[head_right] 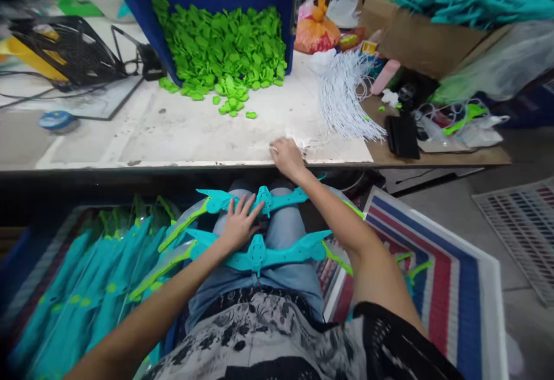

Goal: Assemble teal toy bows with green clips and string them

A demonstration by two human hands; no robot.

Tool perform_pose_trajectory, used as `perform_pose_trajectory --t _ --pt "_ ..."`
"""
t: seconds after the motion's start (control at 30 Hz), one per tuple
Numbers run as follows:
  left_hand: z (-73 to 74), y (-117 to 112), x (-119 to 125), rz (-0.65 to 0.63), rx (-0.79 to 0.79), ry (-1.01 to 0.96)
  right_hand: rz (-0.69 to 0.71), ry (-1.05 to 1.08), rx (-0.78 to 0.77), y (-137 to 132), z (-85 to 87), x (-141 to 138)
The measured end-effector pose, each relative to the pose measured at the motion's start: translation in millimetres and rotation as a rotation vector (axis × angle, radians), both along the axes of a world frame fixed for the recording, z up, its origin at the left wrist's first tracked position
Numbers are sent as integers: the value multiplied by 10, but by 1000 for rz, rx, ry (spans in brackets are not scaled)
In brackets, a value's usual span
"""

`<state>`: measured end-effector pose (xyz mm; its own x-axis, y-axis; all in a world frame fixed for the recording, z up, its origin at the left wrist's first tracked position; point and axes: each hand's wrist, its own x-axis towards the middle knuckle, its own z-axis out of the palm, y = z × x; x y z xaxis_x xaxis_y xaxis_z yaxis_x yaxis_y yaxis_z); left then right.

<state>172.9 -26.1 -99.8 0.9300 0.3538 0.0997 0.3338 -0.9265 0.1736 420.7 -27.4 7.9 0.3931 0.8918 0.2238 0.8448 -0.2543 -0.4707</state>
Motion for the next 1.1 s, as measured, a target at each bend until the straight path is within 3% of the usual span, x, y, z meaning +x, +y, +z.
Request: perform_pose_trajectory --t 0.07,0.13,0.23,0.33,0.43,0.5,0.6,0.73,0.8,0.9,1.0,1.1 --pt "-50 -58 -122 -22 2 1 20 -116 -11 702 -35 222" --pt "-91 -101 -258 -45 -2 -1 28 -159 -48 1220 -92 345" --pt "-72 -67 -397 -40 -25 -40 -10 -169 -100 1548 -139 387" --pt "43 110 -333 25 -64 -115 -87 3 -59 1388 -105 356" --pt "163 299 -48 59 -157 -144 -115 464 -99 959 -45 318" --pt "224 316 180 37 -218 -148 -153 623 -164 670 -18 305" --pt "296 92 394 -19 -262 -140 -235 404 -243 384 10 319" --pt "326 -427 336 -295 -403 81 -278 -75 -245 233 18 391" --pt "315 -630 253 -409 -489 172 -218 -168 -179 187 -17 439" --pt "310 -790 184 -491 -603 242 -20 -220 -107 158 -117 508" --pt "343 -759 195 -429 -743 171 23 -243 -137 198 -204 542" --pt "397 -476 280 -172 -759 -150 -18 -233 -121 216 -204 507"
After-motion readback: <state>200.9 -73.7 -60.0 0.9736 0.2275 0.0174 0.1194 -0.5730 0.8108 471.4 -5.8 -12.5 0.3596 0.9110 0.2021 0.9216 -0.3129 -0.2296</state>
